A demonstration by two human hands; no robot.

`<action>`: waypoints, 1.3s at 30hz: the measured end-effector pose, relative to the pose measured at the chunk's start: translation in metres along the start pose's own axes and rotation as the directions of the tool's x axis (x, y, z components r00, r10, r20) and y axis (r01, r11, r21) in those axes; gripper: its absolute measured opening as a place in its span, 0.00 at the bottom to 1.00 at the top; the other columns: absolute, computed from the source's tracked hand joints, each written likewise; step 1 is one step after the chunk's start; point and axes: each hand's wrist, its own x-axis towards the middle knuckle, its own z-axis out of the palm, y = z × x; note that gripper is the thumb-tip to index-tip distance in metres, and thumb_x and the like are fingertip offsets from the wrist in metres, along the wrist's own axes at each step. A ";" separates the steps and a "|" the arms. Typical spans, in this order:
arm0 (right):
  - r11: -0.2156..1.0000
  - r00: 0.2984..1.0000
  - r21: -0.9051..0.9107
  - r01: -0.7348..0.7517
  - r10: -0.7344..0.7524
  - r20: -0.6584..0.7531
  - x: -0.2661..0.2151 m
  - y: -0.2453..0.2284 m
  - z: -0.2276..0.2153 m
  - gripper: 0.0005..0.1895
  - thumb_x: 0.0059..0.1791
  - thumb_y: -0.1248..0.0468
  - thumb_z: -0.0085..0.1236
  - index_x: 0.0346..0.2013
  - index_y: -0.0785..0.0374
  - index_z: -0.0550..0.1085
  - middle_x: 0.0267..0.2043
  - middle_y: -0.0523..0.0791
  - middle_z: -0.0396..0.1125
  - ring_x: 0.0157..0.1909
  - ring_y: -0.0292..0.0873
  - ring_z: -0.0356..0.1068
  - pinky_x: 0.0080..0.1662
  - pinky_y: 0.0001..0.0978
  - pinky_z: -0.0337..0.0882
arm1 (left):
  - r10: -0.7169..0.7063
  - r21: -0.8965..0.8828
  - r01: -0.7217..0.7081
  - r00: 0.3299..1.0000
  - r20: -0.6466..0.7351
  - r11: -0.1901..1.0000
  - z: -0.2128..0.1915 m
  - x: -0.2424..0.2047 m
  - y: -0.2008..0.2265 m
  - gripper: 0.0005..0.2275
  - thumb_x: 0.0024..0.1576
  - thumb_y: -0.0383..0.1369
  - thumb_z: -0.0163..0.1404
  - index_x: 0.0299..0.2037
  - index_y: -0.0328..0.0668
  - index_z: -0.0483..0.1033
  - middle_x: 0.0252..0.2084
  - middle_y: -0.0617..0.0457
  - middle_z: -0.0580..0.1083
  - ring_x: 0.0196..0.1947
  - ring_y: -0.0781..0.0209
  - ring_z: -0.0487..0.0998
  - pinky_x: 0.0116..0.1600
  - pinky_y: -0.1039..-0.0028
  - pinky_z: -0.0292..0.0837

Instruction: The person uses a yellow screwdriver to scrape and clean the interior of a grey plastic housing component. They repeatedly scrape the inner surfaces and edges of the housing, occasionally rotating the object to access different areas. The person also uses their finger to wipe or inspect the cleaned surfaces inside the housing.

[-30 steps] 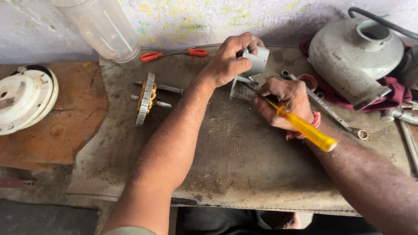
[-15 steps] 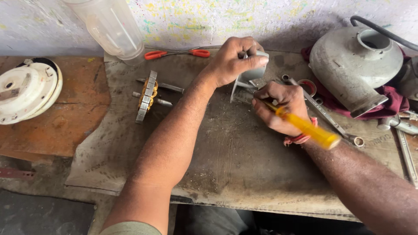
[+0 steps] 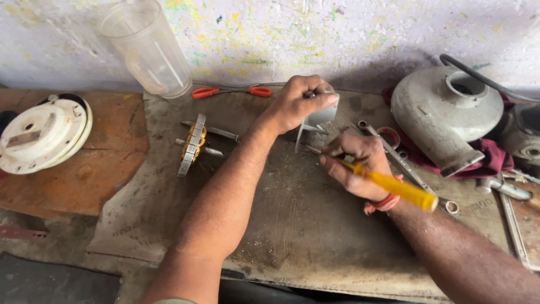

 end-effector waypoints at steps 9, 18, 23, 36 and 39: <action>1.000 0.999 -0.007 -0.024 0.024 -0.043 -0.005 0.005 -0.001 0.06 0.47 0.71 0.63 0.30 0.66 0.73 0.28 0.44 0.72 0.29 0.35 0.72 0.33 0.26 0.69 | 0.064 -0.086 -0.070 0.996 -0.063 0.994 0.009 -0.007 0.000 0.13 0.59 0.44 0.60 0.31 0.46 0.75 0.36 0.59 0.77 0.38 0.70 0.74 0.47 0.71 0.74; 0.995 0.998 0.084 -0.055 0.055 0.001 -0.003 0.018 -0.005 0.06 0.47 0.71 0.63 0.31 0.65 0.72 0.30 0.44 0.74 0.28 0.33 0.72 0.29 0.25 0.70 | 0.068 0.126 -0.043 0.977 -0.201 0.991 0.007 -0.009 0.000 0.17 0.57 0.47 0.60 0.26 0.47 0.72 0.28 0.60 0.68 0.29 0.71 0.68 0.35 0.74 0.67; 0.968 0.995 0.233 -0.096 0.086 0.054 -0.003 0.016 -0.003 0.05 0.49 0.72 0.60 0.33 0.65 0.71 0.31 0.43 0.74 0.28 0.32 0.73 0.30 0.24 0.72 | 0.128 0.217 -0.087 0.974 -0.186 0.972 0.007 -0.007 -0.003 0.19 0.58 0.48 0.60 0.25 0.47 0.69 0.27 0.62 0.64 0.28 0.70 0.64 0.34 0.74 0.61; 0.948 0.981 0.252 -0.194 0.191 0.038 -0.004 0.028 -0.006 0.07 0.50 0.73 0.62 0.30 0.68 0.71 0.29 0.45 0.75 0.23 0.33 0.73 0.25 0.24 0.71 | 0.116 0.109 -0.097 0.977 -0.181 0.989 0.013 0.000 -0.006 0.17 0.57 0.48 0.60 0.26 0.47 0.73 0.27 0.61 0.66 0.30 0.70 0.67 0.36 0.75 0.65; 0.926 0.980 0.322 -0.199 0.181 0.088 -0.005 0.028 -0.013 0.06 0.50 0.73 0.62 0.31 0.68 0.73 0.30 0.46 0.73 0.25 0.33 0.72 0.26 0.25 0.71 | 0.112 0.150 -0.084 0.976 -0.190 0.985 0.012 -0.002 -0.008 0.18 0.57 0.48 0.60 0.25 0.47 0.71 0.29 0.61 0.65 0.30 0.70 0.65 0.37 0.74 0.63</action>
